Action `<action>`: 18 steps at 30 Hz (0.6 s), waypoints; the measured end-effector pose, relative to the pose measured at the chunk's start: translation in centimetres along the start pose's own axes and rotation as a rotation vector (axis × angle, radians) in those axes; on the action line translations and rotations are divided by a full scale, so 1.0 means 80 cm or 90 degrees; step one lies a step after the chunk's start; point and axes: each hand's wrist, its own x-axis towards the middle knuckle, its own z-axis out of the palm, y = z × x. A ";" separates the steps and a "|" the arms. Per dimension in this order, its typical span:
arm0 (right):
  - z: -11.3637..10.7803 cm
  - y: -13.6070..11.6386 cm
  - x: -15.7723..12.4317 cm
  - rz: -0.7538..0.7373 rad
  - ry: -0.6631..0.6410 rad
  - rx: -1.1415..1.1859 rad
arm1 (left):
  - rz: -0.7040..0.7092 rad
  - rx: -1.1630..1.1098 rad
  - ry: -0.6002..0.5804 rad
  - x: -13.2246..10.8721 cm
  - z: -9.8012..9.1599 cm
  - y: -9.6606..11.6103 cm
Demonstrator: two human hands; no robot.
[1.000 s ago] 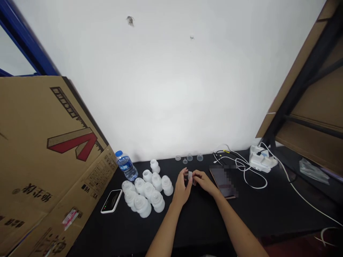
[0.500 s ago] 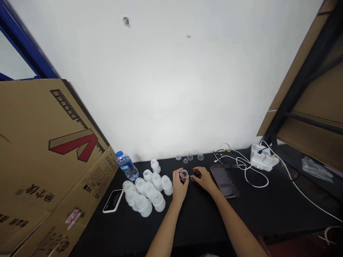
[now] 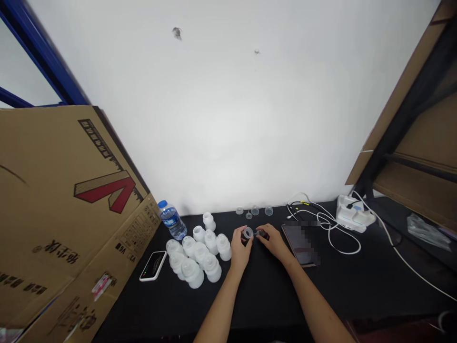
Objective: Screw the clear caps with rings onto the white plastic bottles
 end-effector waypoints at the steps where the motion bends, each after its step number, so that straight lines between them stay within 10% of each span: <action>1: 0.000 -0.001 0.000 -0.007 -0.002 -0.003 | 0.012 -0.005 -0.009 0.000 -0.001 0.001; 18: -0.001 -0.021 0.000 0.038 -0.031 0.202 | 0.003 -0.097 -0.075 -0.004 0.004 0.009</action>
